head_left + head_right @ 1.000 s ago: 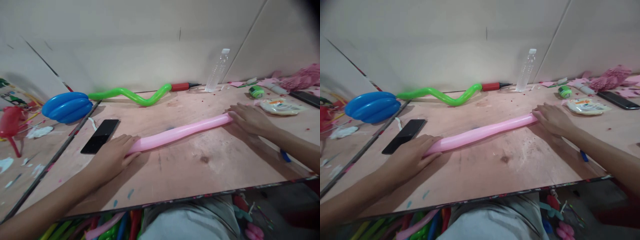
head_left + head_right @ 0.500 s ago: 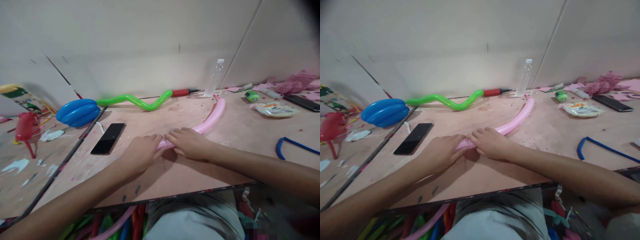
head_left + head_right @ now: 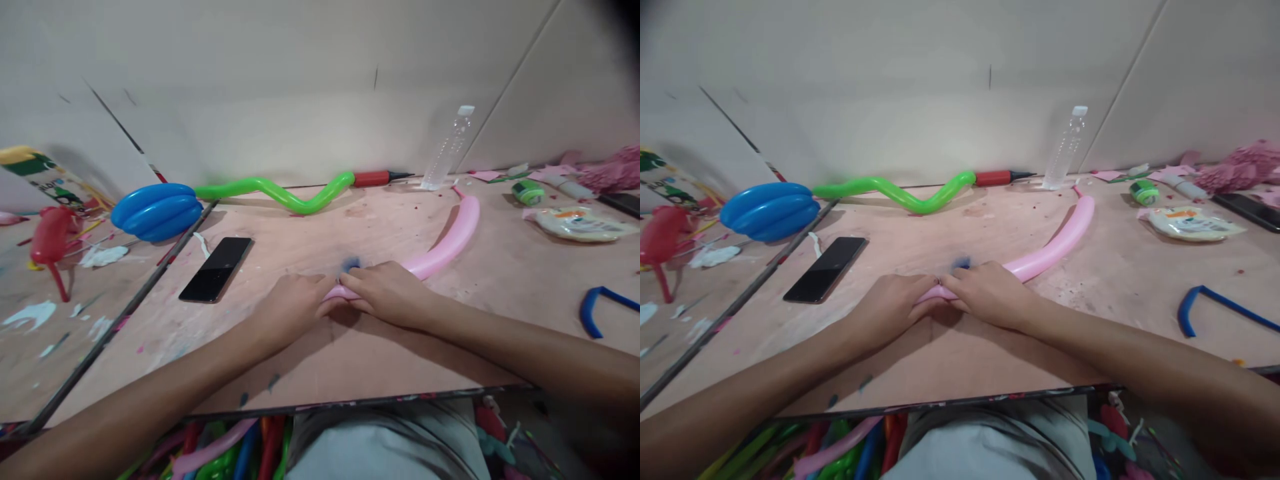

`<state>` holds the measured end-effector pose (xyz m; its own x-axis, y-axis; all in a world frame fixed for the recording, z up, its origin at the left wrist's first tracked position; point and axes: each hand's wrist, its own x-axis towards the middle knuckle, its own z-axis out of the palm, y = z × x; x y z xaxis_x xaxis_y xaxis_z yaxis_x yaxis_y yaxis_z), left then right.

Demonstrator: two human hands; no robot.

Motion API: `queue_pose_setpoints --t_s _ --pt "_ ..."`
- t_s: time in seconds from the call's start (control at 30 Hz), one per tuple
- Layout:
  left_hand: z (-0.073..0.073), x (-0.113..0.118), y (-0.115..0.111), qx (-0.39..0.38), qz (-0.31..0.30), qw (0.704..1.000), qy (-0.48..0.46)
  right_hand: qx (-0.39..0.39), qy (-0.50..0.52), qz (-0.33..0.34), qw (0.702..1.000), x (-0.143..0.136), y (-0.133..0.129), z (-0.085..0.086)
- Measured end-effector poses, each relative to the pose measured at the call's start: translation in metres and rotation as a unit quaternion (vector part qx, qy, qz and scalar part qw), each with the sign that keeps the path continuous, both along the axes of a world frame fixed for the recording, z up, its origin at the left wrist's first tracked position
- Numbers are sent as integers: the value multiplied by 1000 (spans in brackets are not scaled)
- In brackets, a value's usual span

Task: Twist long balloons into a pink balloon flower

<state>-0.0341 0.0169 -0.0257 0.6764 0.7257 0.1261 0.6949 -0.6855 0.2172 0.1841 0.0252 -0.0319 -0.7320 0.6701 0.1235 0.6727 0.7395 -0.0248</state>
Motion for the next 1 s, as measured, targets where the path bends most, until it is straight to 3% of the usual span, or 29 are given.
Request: queue_pose_setpoints --t_s 0.43,1.0 --pt "-5 0 1 -11 -9 999 32 -51 -23 5 998 -1 -1 1" --pt "-12 1 2 -10 -23 999 25 6 -59 28 998 0 2 -8"
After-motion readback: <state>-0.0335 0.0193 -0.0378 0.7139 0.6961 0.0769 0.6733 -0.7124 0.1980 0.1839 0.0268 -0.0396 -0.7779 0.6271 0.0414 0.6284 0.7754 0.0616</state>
